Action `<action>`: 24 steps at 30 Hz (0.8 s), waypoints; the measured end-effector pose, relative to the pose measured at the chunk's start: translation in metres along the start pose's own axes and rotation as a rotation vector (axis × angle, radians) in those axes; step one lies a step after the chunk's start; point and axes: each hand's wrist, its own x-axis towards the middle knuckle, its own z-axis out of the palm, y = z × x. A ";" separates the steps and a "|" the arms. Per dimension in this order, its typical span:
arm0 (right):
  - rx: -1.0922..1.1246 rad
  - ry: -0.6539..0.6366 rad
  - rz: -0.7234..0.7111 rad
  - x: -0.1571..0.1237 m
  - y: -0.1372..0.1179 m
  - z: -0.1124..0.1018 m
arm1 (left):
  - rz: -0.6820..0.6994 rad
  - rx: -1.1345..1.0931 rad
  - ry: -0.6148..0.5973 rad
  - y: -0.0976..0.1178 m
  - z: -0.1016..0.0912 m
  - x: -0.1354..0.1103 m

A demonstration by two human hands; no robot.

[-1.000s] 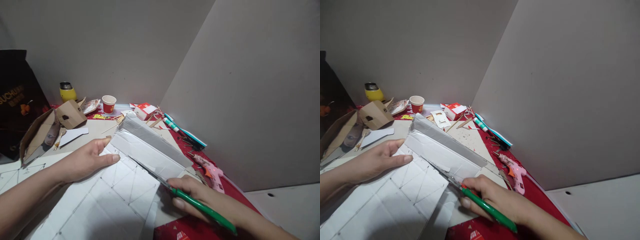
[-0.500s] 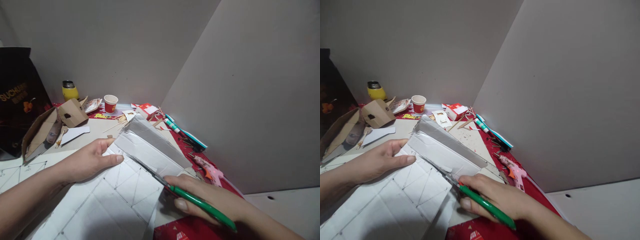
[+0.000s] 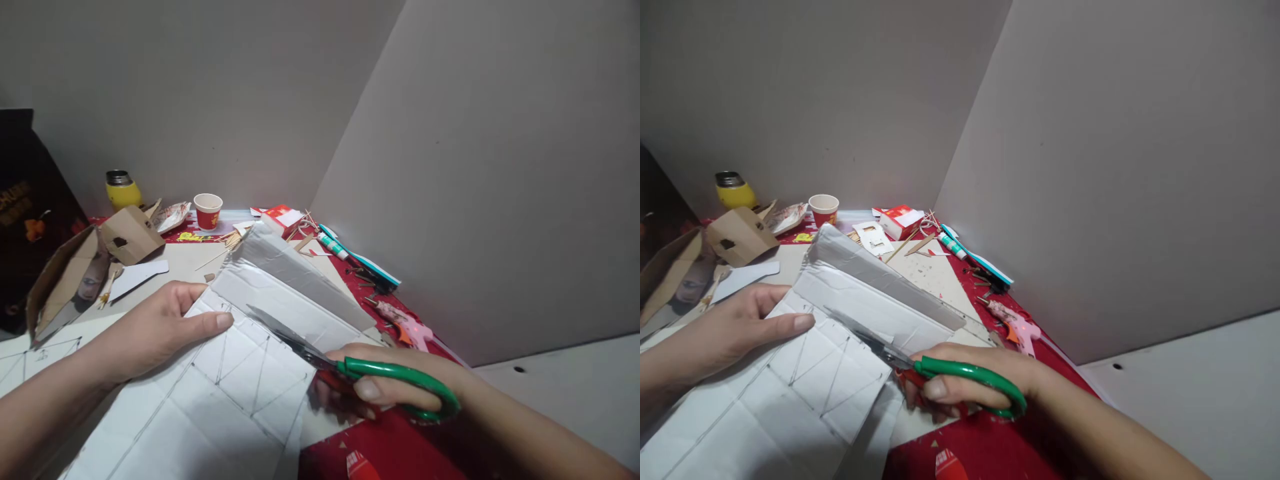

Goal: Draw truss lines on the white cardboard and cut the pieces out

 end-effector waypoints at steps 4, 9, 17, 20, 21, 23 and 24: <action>-0.082 0.012 -0.053 0.001 -0.010 0.000 | -0.017 -0.021 0.003 0.001 -0.001 -0.004; -0.310 0.110 -0.147 0.000 -0.005 0.006 | -0.065 0.001 0.010 0.003 -0.002 -0.007; -0.272 0.144 -0.106 0.002 0.001 0.014 | -0.016 0.016 0.002 0.004 0.000 -0.003; -0.269 0.173 -0.116 0.003 0.004 0.015 | -0.011 0.030 0.006 0.002 -0.002 -0.003; -0.273 0.186 -0.117 0.003 0.005 0.015 | -0.003 0.035 0.008 0.002 -0.002 -0.003; -0.273 0.189 -0.114 0.003 0.007 0.016 | 0.011 0.041 0.009 0.002 -0.002 -0.003; -0.269 0.184 -0.109 0.003 0.008 0.017 | 0.013 0.043 0.010 0.001 -0.002 -0.003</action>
